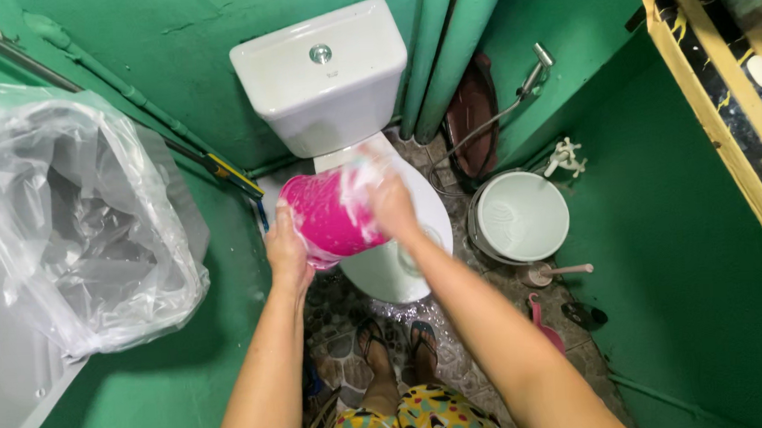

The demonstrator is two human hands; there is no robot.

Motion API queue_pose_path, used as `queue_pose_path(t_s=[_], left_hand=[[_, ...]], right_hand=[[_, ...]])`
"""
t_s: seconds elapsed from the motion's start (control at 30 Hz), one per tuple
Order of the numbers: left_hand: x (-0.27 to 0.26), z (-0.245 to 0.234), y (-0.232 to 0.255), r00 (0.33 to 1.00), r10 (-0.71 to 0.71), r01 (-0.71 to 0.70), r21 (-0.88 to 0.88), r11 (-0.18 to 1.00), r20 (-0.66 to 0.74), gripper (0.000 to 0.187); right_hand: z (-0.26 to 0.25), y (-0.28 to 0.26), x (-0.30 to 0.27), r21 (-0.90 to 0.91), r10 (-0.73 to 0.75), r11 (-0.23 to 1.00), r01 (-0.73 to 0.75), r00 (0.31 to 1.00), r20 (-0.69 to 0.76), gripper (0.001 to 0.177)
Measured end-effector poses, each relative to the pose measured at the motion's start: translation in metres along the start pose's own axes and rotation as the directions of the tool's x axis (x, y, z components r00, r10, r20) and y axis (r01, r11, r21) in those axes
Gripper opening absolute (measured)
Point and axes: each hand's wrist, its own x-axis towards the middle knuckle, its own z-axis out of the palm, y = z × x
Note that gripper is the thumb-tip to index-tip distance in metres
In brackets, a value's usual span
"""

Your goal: The person cleans various bathroom items by hand and with a sponge. They rinse a lid and a bucket using a bidet sprayer, then mix cleaning solution in a cup and use a sponge to scrub the interior of the bucket.

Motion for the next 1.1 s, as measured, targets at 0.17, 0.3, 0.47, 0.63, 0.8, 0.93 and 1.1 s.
queue_pose_path(t_s=[0.17, 0.3, 0.47, 0.63, 0.8, 0.93, 1.1], left_hand=[[0.006, 0.009, 0.008, 0.991, 0.001, 0.000, 0.006, 1.000, -0.133, 0.050], [0.006, 0.010, 0.018, 0.998, 0.014, -0.023, -0.135, 0.991, -0.065, 0.049], [-0.001, 0.015, 0.013, 0.994, -0.104, 0.097, -0.144, 0.985, -0.042, 0.049], [0.000, 0.011, 0.014, 0.991, -0.049, 0.025, -0.186, 0.982, -0.123, 0.051], [0.000, 0.011, 0.034, 1.000, -0.016, 0.017, -0.203, 0.979, 0.006, 0.048], [-0.003, 0.013, 0.036, 0.996, -0.088, 0.090, -0.049, 0.995, 0.027, 0.047], [-0.007, -0.005, 0.032, 0.960, 0.034, -0.055, 0.071, 0.996, 0.277, 0.037]], right_hand=[[0.010, 0.009, -0.027, -0.263, -0.773, 0.606, 0.750, 0.634, 0.027, 0.029], [0.009, 0.022, -0.041, -0.049, -0.655, 0.755, 0.654, 0.749, -0.102, 0.039], [-0.018, 0.022, 0.025, 0.539, -0.253, 0.806, 0.243, 0.966, -0.057, 0.046], [-0.012, -0.019, -0.030, 0.326, -0.140, 0.930, 0.167, 0.984, -0.106, 0.053], [-0.008, -0.004, -0.052, 0.428, -0.266, 0.834, 0.347, 0.934, -0.240, 0.051], [-0.033, -0.001, -0.017, 0.409, -0.391, 0.839, 0.358, 0.920, -0.003, 0.049], [-0.062, -0.038, 0.010, 0.499, -0.364, 0.852, 0.157, 0.863, 0.349, 0.056]])
